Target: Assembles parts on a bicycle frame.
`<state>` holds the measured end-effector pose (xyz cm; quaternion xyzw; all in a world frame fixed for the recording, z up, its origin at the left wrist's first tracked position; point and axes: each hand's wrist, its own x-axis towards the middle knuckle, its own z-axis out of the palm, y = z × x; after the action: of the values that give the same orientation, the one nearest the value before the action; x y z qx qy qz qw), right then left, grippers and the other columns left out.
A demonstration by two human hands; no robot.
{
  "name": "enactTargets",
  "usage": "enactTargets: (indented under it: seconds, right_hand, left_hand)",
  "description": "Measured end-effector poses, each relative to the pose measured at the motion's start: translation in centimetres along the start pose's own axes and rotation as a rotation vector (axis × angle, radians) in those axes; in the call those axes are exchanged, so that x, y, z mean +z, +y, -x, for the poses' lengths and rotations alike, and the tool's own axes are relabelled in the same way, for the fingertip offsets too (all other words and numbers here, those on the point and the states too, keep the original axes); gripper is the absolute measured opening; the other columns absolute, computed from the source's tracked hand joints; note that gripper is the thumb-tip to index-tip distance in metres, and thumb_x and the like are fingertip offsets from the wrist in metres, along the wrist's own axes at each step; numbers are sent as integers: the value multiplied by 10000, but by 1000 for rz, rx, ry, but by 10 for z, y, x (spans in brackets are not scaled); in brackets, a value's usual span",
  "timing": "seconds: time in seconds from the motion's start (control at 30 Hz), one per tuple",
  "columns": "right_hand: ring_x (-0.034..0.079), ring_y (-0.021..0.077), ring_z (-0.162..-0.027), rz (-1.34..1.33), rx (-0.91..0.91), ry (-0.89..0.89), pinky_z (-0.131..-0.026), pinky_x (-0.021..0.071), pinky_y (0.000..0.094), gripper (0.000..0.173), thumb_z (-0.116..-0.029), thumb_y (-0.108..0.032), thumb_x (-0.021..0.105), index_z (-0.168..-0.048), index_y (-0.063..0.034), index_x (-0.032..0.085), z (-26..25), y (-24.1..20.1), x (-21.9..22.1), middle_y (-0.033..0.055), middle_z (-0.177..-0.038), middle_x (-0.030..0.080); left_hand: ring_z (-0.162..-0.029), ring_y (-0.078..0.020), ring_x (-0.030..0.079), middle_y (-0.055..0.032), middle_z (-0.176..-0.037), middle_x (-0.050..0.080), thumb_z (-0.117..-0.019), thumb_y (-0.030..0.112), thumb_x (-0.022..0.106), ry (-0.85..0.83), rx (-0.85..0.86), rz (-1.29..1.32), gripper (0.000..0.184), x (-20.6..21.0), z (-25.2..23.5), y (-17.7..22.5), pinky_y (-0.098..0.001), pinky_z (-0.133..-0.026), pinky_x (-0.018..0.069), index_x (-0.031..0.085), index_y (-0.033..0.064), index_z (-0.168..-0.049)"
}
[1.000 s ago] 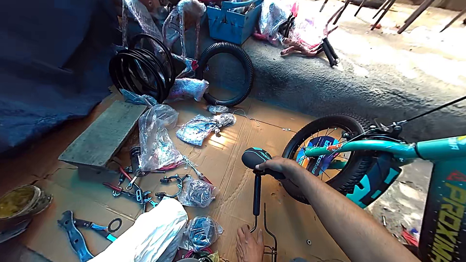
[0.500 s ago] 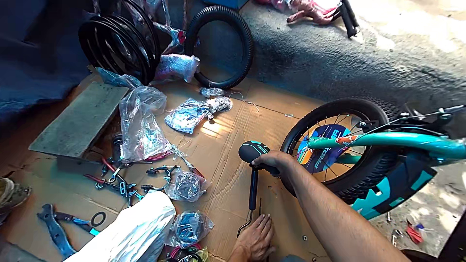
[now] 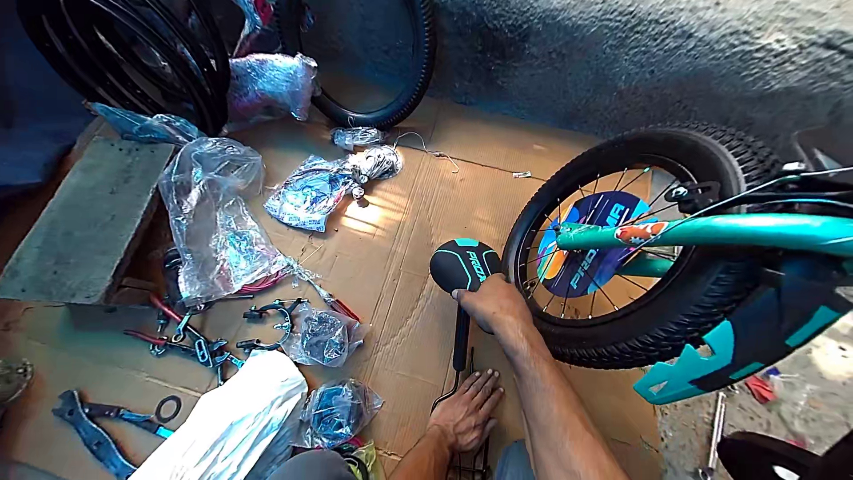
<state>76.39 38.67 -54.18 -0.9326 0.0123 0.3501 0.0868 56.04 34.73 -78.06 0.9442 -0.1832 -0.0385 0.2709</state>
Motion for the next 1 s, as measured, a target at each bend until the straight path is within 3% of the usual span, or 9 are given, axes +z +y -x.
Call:
enactTargets:
  seconds: [0.13,0.23,0.4,0.53,0.6,0.7,0.8,0.9,1.0]
  right_hand:
    - [705,350,-973,-32,-22,52,-795,573,536,737,-933,-577,667,-1352,3,488,35,13,2,187,-1032,691]
    - [707,325,-961,-33,-14,94,-793,579,507,739,-932,-595,664,-1358,-20,480,56,18,5,159,-1015,687]
    - [711,300,-912,-22,-15,185,-758,583,485,746,-923,-614,664,-1360,-39,481,81,34,20,129,-975,685]
    - [694,329,-1054,4,0,47,-890,556,526,818,-909,-638,658,-1397,-6,480,33,17,0,176,-1107,697]
    - [681,338,-1081,29,-11,-36,-903,546,539,812,-887,-655,662,-1344,5,542,2,12,-4,199,-1158,684]
    - [655,360,-1132,73,-72,-106,-932,521,580,725,-875,-653,676,-1183,3,671,-22,6,-11,220,-1204,672]
    - [646,379,-1146,62,-123,-65,-930,511,613,667,-895,-620,673,-1126,4,697,-24,-9,-39,238,-1216,664]
    - [673,384,-1097,31,-123,81,-877,549,588,758,-875,-598,685,-1268,41,576,-7,-25,-52,251,-1208,652]
    - [700,359,-1047,39,-110,136,-852,571,542,878,-866,-611,681,-1397,49,449,-1,-21,-49,236,-1160,670]
  left_hand:
    - [-1535,-306,329,-178,-1612,413,-1105,341,326,-65,-46,53,544,-32,0,12,-478,-1257,247,479,18,-1515]
    - [-1566,-307,249,-184,-1647,345,-1110,304,352,-254,-142,200,544,-69,-4,22,-464,-1285,138,408,-8,-1552]
    - [-1581,-264,206,-148,-1662,331,-1123,326,307,-387,-172,265,550,-73,-4,23,-448,-1295,54,385,15,-1570]
    - [-1544,-307,307,-166,-1618,408,-1092,344,363,-37,-36,133,540,-16,2,7,-505,-1267,227,491,31,-1512]
    - [-1550,-277,296,-141,-1626,402,-1102,407,332,27,17,29,552,13,2,-3,-474,-1278,222,492,83,-1519]
    - [-1574,-253,230,-115,-1658,353,-1102,448,308,0,8,-27,571,24,1,-6,-457,-1295,169,459,122,-1547]
    - [-1582,-276,202,-129,-1670,322,-1083,505,324,-117,-47,-38,626,13,-5,4,-491,-1298,130,433,119,-1564]
    - [-1562,-345,240,-164,-1646,354,-1062,531,383,-305,-119,-31,649,-8,-2,17,-648,-1255,93,483,78,-1515]
    - [-1410,-377,473,-172,-1447,562,-1067,462,431,-287,-117,-71,525,-15,1,25,-677,-1160,315,608,58,-1351]
